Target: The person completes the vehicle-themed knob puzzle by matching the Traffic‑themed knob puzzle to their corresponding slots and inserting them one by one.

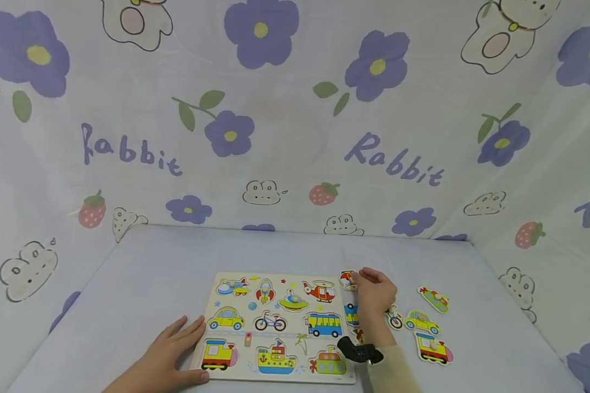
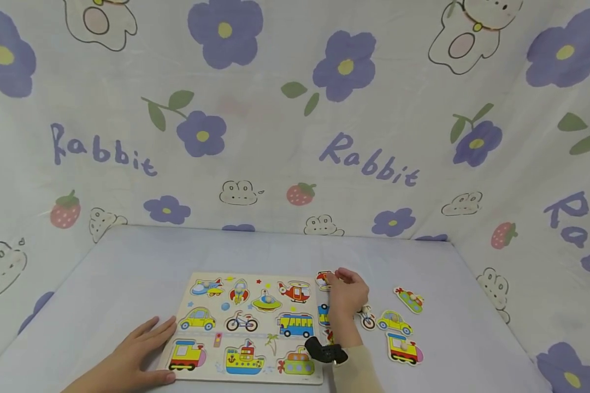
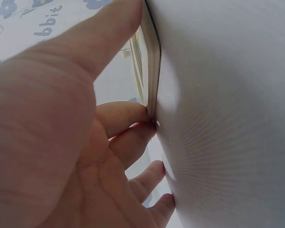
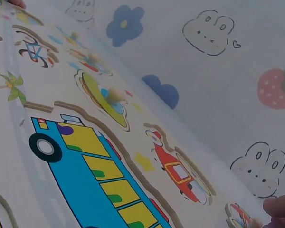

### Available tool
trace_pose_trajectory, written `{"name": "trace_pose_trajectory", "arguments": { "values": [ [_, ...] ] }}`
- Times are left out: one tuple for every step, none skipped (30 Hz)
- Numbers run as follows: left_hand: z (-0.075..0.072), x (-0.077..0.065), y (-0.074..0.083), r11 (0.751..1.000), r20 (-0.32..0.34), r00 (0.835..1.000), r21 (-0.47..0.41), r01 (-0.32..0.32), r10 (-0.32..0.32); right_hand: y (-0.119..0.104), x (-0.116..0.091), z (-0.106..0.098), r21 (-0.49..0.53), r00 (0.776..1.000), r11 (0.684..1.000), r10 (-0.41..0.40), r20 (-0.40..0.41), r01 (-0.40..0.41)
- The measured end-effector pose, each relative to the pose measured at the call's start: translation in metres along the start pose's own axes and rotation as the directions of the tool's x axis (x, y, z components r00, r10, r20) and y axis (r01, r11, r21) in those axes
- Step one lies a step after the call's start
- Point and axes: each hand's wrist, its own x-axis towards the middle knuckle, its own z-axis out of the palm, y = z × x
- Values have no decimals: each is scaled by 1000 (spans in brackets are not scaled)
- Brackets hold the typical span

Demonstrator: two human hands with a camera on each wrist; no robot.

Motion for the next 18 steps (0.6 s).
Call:
{"name": "trace_pose_trajectory", "arguments": {
  "values": [
    [0, 0, 0, 1000, 5, 1000, -4, 5, -5, 0, 0, 1, -12, 1000, 1000, -7, 5, 7],
    [-1, 0, 0, 1000, 10, 1000, -9, 18, -18, 1, 0, 2, -23, 1000, 1000, -13, 9, 13],
    [-1, 0, 0, 1000, 12, 1000, -8, 20, -20, 1, 0, 3, -29, 1000, 999, -20, 11, 20],
    [0, 1, 0, 999, 16, 999, -12, 30, -30, 2, 1, 3, -37, 1000, 999, -29, 11, 29],
    [0, 1, 0, 999, 19, 999, -14, 37, -37, 2, 1, 4, -46, 999, 998, -38, 12, 39],
    [0, 2, -1, 999, 18, 999, -12, 36, -36, 3, 1, 4, -59, 999, 997, -47, 12, 47],
    [1, 2, -1, 999, 15, 999, -7, 33, -33, 3, 1, 5, -77, 999, 996, -53, 12, 54],
    [1, 2, -1, 999, 12, 999, -4, 32, -32, 3, 1, 6, -86, 998, 995, -58, 13, 59],
    [1, 2, -1, 1000, 10, 999, -2, 30, -30, 3, 0, 6, -95, 998, 993, -63, 16, 64],
    [1, 2, -1, 1000, 9, 999, -3, 31, -31, 3, 0, 6, -102, 998, 993, -65, 17, 67],
    [1, 2, -1, 999, 9, 999, -2, 32, -32, 3, 0, 6, -107, 998, 992, -67, 18, 68],
    [1, 2, -1, 999, 8, 999, 1, 34, -34, 3, 0, 7, -108, 998, 992, -66, 17, 68],
    [1, 2, -1, 999, 9, 999, 3, 33, -33, 3, 0, 7, -108, 998, 992, -65, 17, 67],
    [1, 2, -1, 999, 10, 999, 4, 37, -37, 3, 0, 7, -109, 998, 992, -64, 15, 66],
    [1, 2, -2, 999, 11, 999, 6, 38, -38, 3, 0, 7, -111, 998, 992, -62, 13, 63],
    [1, 2, -2, 999, 12, 999, 7, 40, -40, 3, 0, 7, -117, 998, 991, -59, 10, 60],
    [1, 2, -2, 999, 14, 999, 6, 41, -41, 3, 0, 7, -121, 998, 991, -59, 8, 60],
    [2, 2, -2, 999, 15, 999, 4, 41, -41, 4, -1, 7, -126, 998, 990, -59, 7, 60]
  ]
}}
